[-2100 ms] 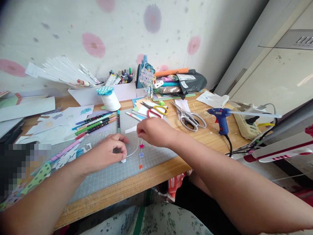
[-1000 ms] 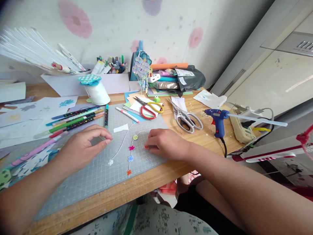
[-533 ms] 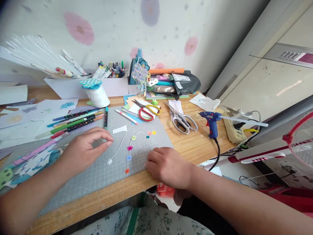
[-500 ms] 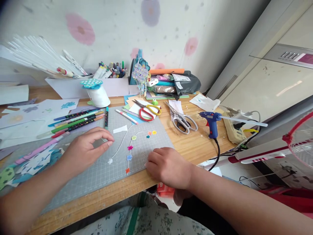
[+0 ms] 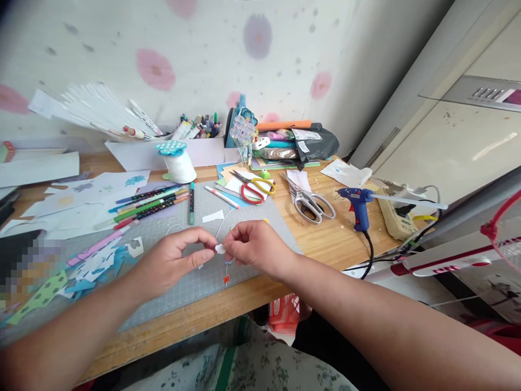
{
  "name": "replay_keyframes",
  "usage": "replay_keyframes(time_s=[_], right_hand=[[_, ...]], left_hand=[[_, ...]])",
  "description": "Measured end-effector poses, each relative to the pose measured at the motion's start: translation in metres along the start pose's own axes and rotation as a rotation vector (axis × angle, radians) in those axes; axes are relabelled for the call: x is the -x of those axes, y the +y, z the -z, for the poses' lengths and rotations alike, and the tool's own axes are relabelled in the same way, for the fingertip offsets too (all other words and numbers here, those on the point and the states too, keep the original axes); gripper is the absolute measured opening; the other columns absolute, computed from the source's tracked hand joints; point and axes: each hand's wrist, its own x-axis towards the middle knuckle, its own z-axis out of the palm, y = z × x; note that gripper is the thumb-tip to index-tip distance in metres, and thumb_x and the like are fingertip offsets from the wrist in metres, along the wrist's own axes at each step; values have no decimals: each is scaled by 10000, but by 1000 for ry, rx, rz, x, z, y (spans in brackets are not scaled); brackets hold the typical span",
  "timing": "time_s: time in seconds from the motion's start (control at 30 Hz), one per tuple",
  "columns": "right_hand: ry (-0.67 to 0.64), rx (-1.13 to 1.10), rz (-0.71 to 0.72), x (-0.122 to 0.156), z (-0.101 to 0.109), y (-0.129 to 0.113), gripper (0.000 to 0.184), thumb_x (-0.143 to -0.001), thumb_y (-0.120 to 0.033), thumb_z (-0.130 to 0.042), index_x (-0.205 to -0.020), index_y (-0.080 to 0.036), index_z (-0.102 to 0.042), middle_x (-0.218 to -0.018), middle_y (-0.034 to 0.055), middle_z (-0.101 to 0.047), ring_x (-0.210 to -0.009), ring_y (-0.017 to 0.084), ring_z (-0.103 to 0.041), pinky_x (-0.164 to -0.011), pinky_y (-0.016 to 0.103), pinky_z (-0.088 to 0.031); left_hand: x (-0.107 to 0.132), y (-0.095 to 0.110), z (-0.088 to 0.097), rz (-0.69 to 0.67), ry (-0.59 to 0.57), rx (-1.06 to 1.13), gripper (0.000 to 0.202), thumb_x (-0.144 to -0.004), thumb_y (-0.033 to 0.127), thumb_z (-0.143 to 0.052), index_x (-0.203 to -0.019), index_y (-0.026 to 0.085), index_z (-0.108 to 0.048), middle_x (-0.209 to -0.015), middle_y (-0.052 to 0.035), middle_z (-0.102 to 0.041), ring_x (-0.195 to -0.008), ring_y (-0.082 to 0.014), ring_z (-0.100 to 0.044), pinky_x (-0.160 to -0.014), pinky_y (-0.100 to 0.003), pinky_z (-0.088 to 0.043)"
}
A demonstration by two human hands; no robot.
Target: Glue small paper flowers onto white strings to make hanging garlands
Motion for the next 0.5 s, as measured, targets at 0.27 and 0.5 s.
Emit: replay_keyframes(time_s=[0.27, 0.5], right_hand=[[77, 190, 123, -9, 4, -1, 197, -736, -372, -628, -785, -181, -630, -734, 18, -666, -642, 131, -591, -626, 264, -494], [891, 723, 20, 61, 148, 12, 284, -770, -454, -588, -749, -180, -660, -651, 55, -647, -579, 187, -555, -570, 324, -424]], left_hand=[[0, -7, 5, 78, 65, 56, 172, -830, 338, -542, -733, 205, -592, -683, 33, -557, -658, -137, -503, -630, -251, -386], [-8, -23, 15, 167, 295, 207, 210, -813, 403, -558, -747, 209, -603, -724, 13, -571, -753, -180, -513, -691, -285, -378]])
